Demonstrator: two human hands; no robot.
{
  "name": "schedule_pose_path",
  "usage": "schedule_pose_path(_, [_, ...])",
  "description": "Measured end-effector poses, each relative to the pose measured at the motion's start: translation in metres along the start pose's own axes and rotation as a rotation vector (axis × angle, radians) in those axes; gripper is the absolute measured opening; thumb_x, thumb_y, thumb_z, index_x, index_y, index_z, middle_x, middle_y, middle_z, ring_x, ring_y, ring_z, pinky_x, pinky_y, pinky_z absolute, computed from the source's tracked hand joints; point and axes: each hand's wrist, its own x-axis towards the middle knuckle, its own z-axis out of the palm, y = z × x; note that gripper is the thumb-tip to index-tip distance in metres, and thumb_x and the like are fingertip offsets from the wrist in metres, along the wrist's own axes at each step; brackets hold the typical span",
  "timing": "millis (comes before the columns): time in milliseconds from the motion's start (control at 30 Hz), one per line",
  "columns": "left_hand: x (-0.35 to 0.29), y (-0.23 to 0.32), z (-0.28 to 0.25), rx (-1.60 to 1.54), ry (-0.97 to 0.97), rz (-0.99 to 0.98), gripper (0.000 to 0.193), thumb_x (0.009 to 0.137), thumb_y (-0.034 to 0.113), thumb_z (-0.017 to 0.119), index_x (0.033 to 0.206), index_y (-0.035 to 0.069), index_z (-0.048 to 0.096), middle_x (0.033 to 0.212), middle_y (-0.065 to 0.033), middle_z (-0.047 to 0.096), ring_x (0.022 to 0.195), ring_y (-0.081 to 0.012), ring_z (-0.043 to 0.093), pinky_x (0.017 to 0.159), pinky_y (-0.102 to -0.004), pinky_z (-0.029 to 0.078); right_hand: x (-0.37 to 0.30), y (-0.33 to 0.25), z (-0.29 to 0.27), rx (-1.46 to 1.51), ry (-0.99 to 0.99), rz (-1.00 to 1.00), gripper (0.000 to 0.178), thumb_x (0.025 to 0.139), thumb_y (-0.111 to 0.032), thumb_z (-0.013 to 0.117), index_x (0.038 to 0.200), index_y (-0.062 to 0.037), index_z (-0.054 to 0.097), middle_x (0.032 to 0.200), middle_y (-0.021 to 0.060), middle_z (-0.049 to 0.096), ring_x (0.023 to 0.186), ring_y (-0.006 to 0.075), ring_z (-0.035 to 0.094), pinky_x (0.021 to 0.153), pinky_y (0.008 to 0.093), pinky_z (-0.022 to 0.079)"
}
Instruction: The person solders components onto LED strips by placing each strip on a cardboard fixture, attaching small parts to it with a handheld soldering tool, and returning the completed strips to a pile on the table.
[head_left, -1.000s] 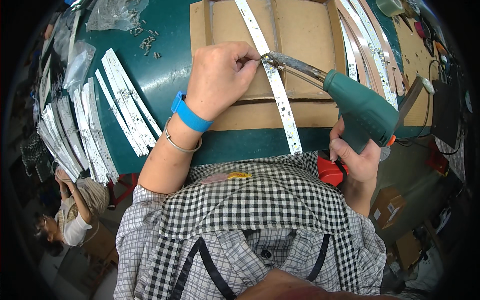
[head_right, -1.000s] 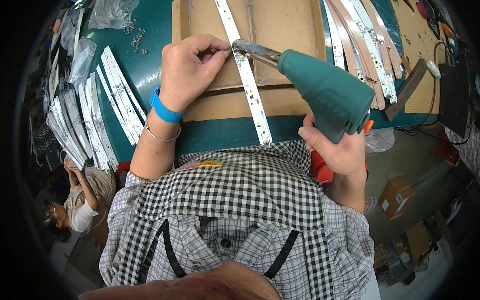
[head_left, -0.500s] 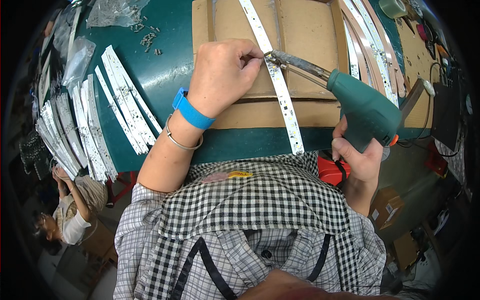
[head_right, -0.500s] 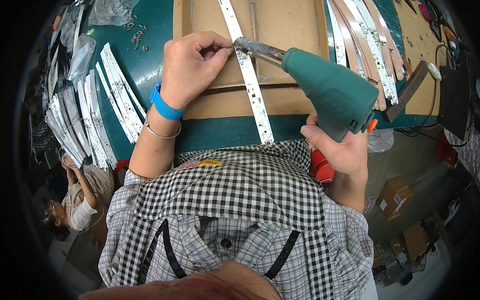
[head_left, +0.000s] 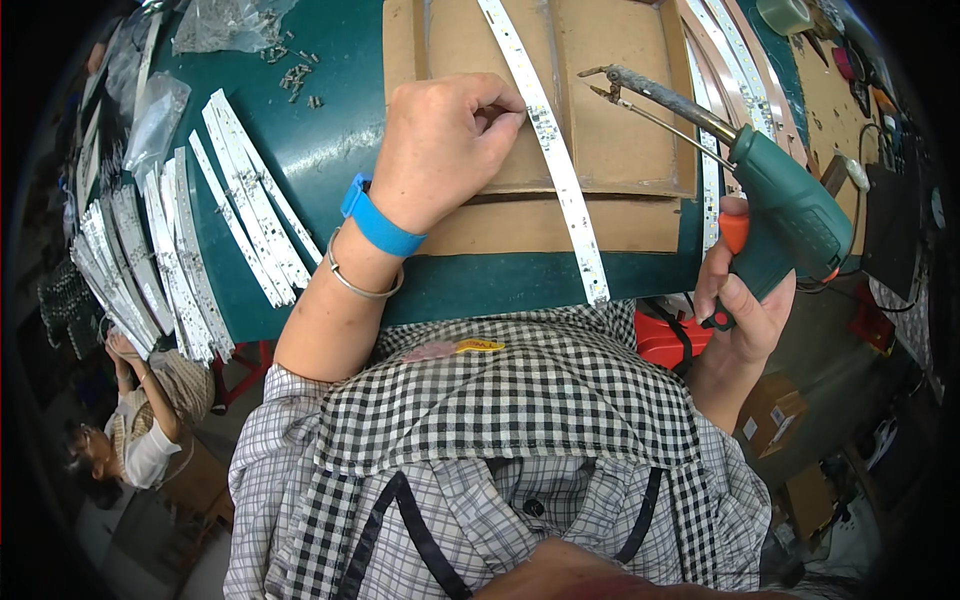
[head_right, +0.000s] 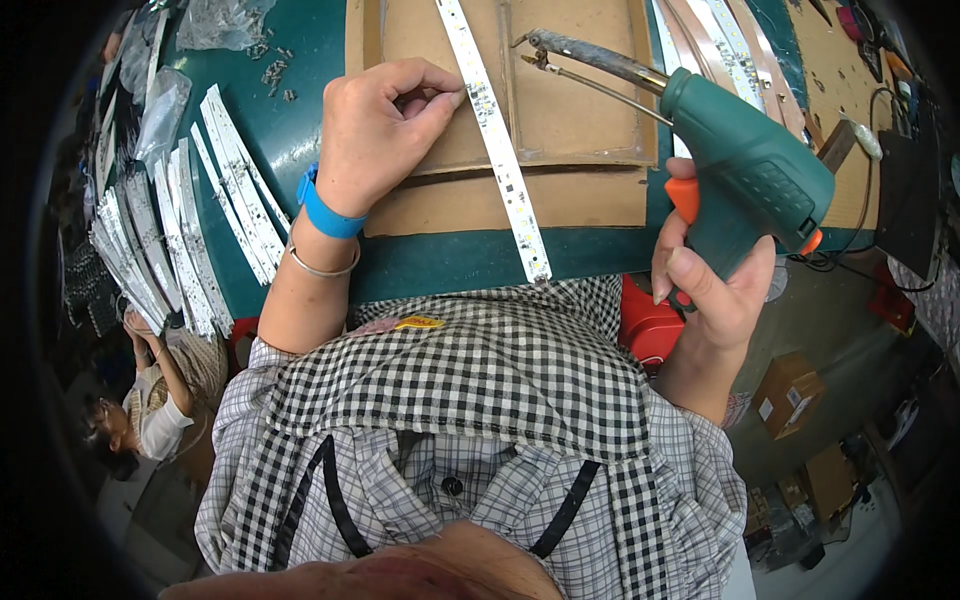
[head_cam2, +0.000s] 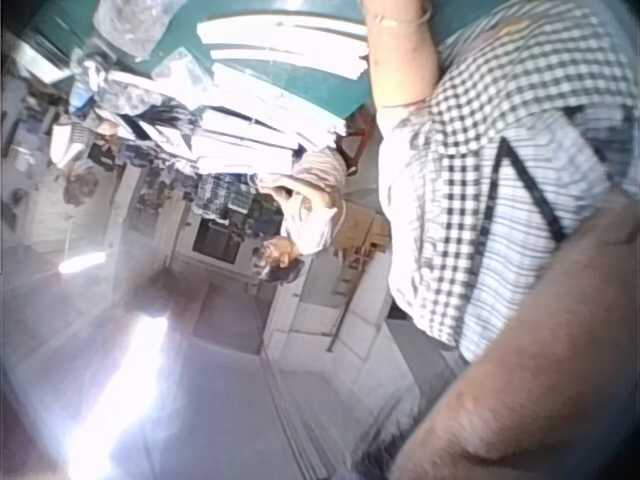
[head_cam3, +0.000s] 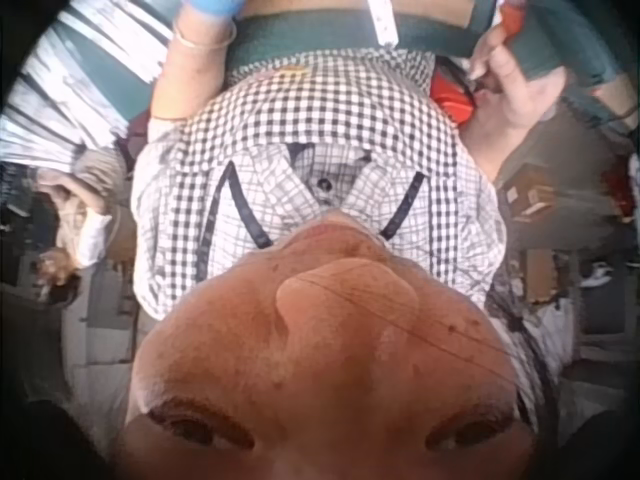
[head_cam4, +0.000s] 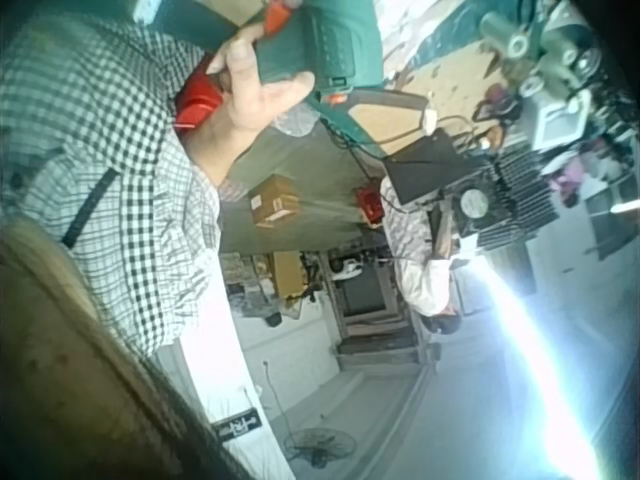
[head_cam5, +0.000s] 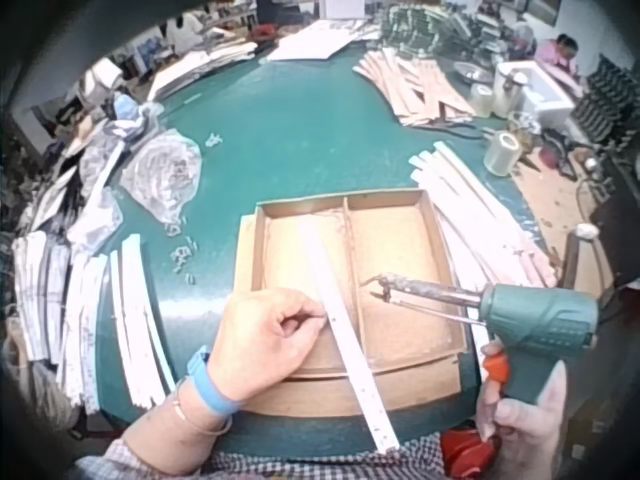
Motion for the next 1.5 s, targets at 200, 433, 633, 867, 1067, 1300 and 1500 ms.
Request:
schedule_pose_path(200, [0.000,0.013,-0.016,0.027,-0.097,-0.082,0.014,0.073,0.005,0.072,0.086,0.004,0.071,0.075,-0.0099,0.070,0.058,-0.0172,0.063,0.055,-0.0283,0.051,-0.001,-0.002,-0.006,0.033,0.018,-0.041,0.068,0.077,-0.012,0.072,0.127,0.0175,0.038,0.077,0.0167,0.058,0.049,0.0136,0.053,0.041,0.0229,0.043])
schedule_pose_path(433, [-0.017,0.044,-0.029,0.035,-0.120,0.217,0.036,0.063,0.002,0.078,0.098,0.008,0.070,0.078,-0.0047,0.059,0.061,-0.0147,0.054,0.054,-0.0282,0.044,-0.001,-0.017,-0.021,0.004,0.090,-0.240,0.065,0.076,-0.003,0.072,0.130,0.0142,0.039,0.081,0.0110,0.057,0.055,0.0145,0.054,0.049,0.0225,0.045])
schedule_pose_path(633, [-0.031,0.070,-0.017,0.184,-0.462,0.361,0.027,0.073,0.007,0.065,0.099,0.012,0.070,0.077,-0.0042,0.054,0.071,-0.0206,0.060,0.058,-0.0329,0.049,0.005,0.007,-0.026,-0.336,0.299,-0.393,0.049,0.073,0.013,0.072,0.117,0.0025,0.053,0.086,0.0050,0.059,0.075,0.0118,0.056,0.067,0.0260,0.048])
schedule_pose_path(867, [-0.038,0.069,-0.034,0.252,-0.433,0.481,0.025,0.072,0.009,0.063,0.096,0.007,0.069,0.077,-0.0033,0.053,0.069,-0.0196,0.058,0.056,-0.0313,0.048,0.005,0.032,-0.019,-1.203,0.402,-0.466,0.052,0.074,-0.008,0.081,0.117,0.0008,0.055,0.097,0.0111,0.067,0.082,0.0196,0.067,0.075,0.0294,0.052])
schedule_pose_path(1067, [-0.053,0.076,-0.099,0.344,-0.287,0.617,0.034,0.064,0.014,0.063,0.096,0.000,0.068,0.077,-0.0023,0.049,0.060,-0.0149,0.047,0.044,-0.0271,0.039,0.001,0.039,-0.025,-1.386,0.380,-0.519,0.065,0.072,-0.014,0.083,0.127,0.0023,0.051,0.109,0.0215,0.064,0.095,0.0312,0.067,0.082,0.0349,0.053])
schedule_pose_path(1300, [-0.091,0.026,-0.146,0.624,-0.303,0.301,0.030,0.066,0.008,0.064,0.095,0.006,0.068,0.078,-0.0026,0.052,0.064,-0.0171,0.054,0.048,-0.0297,0.044,0.009,0.044,-0.030,-1.118,0.265,-0.407,0.051,0.080,0.001,0.072,0.126,0.0035,0.051,0.108,0.0134,0.062,0.092,0.0190,0.061,0.085,0.0287,0.048])
schedule_pose_path(1500, [-0.111,-0.014,-0.159,0.750,-0.327,0.162,0.017,0.070,0.007,0.064,0.084,0.011,0.073,0.078,-0.0014,0.058,0.071,-0.0188,0.060,0.054,-0.0314,0.048,0.005,0.036,-0.022,-0.365,0.311,-0.350,0.054,0.077,0.015,0.067,0.126,0.0039,0.048,0.090,0.0039,0.053,0.082,0.0107,0.053,0.077,0.0247,0.045])
